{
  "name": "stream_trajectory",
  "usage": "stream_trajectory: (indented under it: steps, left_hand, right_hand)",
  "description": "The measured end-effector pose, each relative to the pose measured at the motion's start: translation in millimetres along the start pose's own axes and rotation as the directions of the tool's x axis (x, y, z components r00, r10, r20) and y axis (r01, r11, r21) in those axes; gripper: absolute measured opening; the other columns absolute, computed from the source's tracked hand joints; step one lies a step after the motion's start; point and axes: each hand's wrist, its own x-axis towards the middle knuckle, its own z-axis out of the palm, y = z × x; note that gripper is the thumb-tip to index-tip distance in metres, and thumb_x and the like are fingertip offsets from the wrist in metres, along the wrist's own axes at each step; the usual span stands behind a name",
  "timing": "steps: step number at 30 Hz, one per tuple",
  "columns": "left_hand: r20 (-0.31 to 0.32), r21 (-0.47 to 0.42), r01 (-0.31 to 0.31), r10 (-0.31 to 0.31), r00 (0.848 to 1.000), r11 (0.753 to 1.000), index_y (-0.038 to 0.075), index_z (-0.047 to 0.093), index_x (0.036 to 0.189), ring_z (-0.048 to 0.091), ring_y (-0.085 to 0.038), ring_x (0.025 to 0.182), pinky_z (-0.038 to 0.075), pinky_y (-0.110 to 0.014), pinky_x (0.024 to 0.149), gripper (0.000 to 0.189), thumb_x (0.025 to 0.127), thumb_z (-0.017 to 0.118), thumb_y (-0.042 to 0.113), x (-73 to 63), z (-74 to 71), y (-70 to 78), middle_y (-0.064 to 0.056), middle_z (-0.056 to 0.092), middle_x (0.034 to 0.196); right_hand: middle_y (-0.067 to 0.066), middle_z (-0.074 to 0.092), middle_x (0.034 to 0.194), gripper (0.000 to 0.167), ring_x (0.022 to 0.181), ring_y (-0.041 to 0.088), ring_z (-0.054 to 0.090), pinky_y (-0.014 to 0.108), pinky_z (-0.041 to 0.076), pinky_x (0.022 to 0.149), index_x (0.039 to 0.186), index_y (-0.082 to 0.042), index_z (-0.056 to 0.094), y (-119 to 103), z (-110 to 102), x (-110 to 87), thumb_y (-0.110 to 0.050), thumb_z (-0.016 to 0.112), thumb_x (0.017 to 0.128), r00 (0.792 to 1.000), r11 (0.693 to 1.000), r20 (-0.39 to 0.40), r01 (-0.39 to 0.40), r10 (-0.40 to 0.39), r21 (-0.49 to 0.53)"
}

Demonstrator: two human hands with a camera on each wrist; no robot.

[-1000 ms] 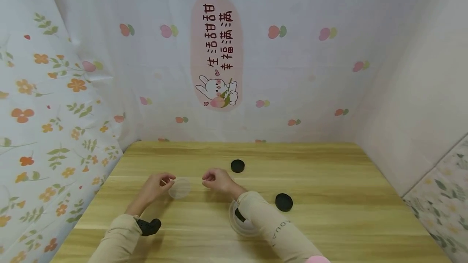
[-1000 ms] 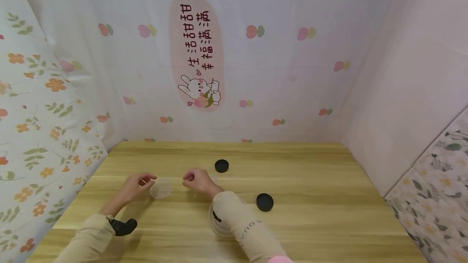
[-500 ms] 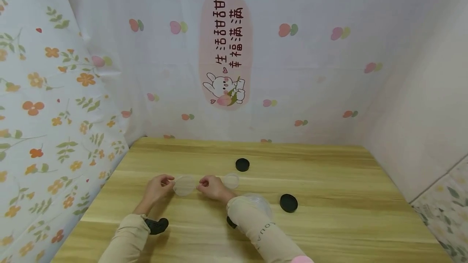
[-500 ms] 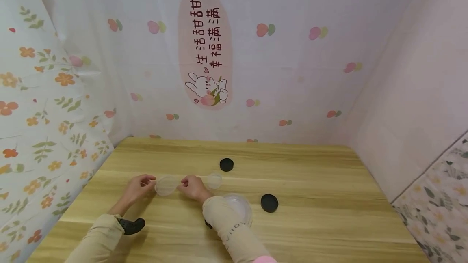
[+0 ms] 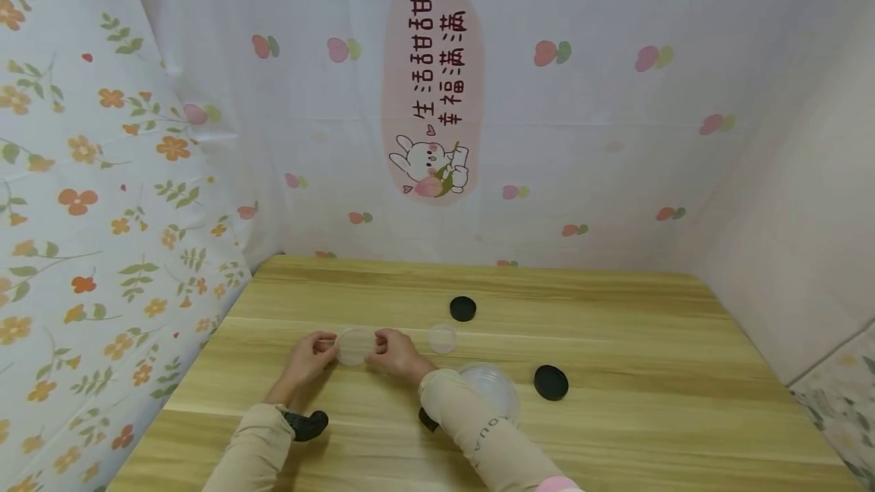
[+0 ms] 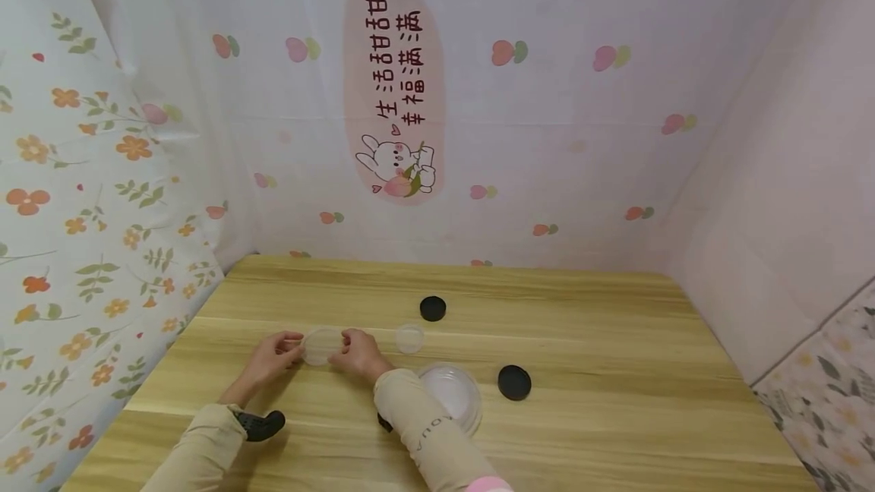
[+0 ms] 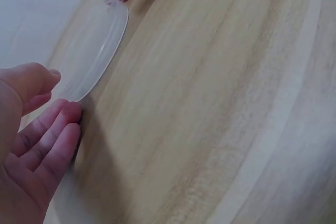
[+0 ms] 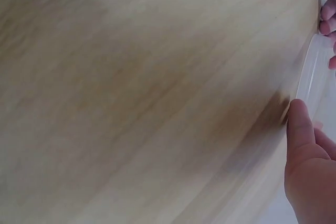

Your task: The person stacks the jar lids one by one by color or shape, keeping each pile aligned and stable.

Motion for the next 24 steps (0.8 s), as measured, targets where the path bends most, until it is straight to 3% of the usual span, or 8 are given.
stream_trajectory:
  steps: [5, 7, 14, 15, 18, 24]
  left_hand:
    - [0.002, -0.039, 0.001, -0.001, 1.000, 0.999, -0.011, 0.055, 0.106, 0.057, -0.018, 0.070, 0.046, -0.025, 0.059, 0.029, 0.080, 0.060, 0.002, -0.6, 3.6, -0.4, -0.012, 0.062, 0.082]
    - [0.005, -0.054, 0.010, -0.009, 1.000, 0.998, -0.012, 0.055, 0.107, 0.057, -0.019, 0.072, 0.046, -0.024, 0.060, 0.030, 0.080, 0.059, 0.001, -2.4, 3.7, -0.5, -0.013, 0.061, 0.083]
    - [-0.013, -0.055, 0.028, -0.028, 1.000, 0.998, -0.012, 0.056, 0.107, 0.056, -0.022, 0.079, 0.044, -0.022, 0.064, 0.030, 0.081, 0.060, 0.003, -6.9, 4.3, 0.9, -0.013, 0.060, 0.086]
    - [-0.018, -0.053, 0.029, -0.030, 0.999, 0.998, -0.012, 0.056, 0.106, 0.055, -0.021, 0.079, 0.044, -0.022, 0.064, 0.030, 0.081, 0.060, 0.003, -6.9, 4.7, 1.3, -0.013, 0.060, 0.086]
    - [-0.034, -0.054, 0.032, -0.034, 0.999, 0.998, -0.012, 0.057, 0.104, 0.055, -0.020, 0.078, 0.044, -0.022, 0.065, 0.028, 0.080, 0.060, 0.002, -7.3, 6.9, 1.7, -0.012, 0.061, 0.085]
    - [-0.070, -0.066, 0.033, -0.038, 0.997, 0.997, -0.013, 0.060, 0.100, 0.057, -0.020, 0.075, 0.045, -0.022, 0.063, 0.025, 0.078, 0.061, 0.001, -6.9, 11.4, 2.0, -0.013, 0.062, 0.083]
  right_hand:
    - [0.014, 0.059, 0.102, 0.045, 0.093, 0.022, 0.057, 0.027, 0.047, 0.076, 0.115, 0.010, 0.050, -6.2, -1.0, -4.3, -0.012, 0.064, 0.078, 1.000, 1.000, -0.027, -0.002, 0.003, 0.018]
    - [0.017, 0.057, 0.105, 0.045, 0.095, 0.025, 0.056, 0.030, 0.047, 0.079, 0.117, 0.010, 0.049, -10.5, -0.4, -4.8, -0.004, 0.063, 0.077, 0.998, 0.999, -0.022, -0.050, 0.050, 0.010]
    - [0.003, 0.059, 0.103, 0.047, 0.086, 0.008, 0.056, 0.019, 0.046, 0.067, 0.118, 0.001, 0.053, 88.6, 29.4, 54.6, -0.022, 0.064, 0.079, 0.995, 0.993, -0.008, 0.096, -0.096, -0.067]
    - [0.001, 0.059, 0.104, 0.047, 0.087, 0.007, 0.056, 0.019, 0.046, 0.069, 0.119, 0.000, 0.053, 94.5, 31.7, 59.6, -0.021, 0.064, 0.078, 0.998, 0.996, -0.008, 0.067, -0.068, -0.064]
    - [0.004, 0.060, 0.099, 0.045, 0.084, 0.008, 0.056, 0.019, 0.046, 0.066, 0.115, 0.005, 0.053, 124.5, 41.8, 77.8, -0.017, 0.063, 0.077, 0.994, 0.989, -0.035, 0.100, -0.105, -0.111]
    - [-0.008, 0.059, 0.087, 0.038, 0.077, 0.003, 0.056, 0.017, 0.046, 0.062, 0.107, -0.006, 0.061, 152.1, 41.0, 91.7, -0.020, 0.068, 0.072, 0.986, 0.985, -0.028, 0.161, -0.163, -0.062]
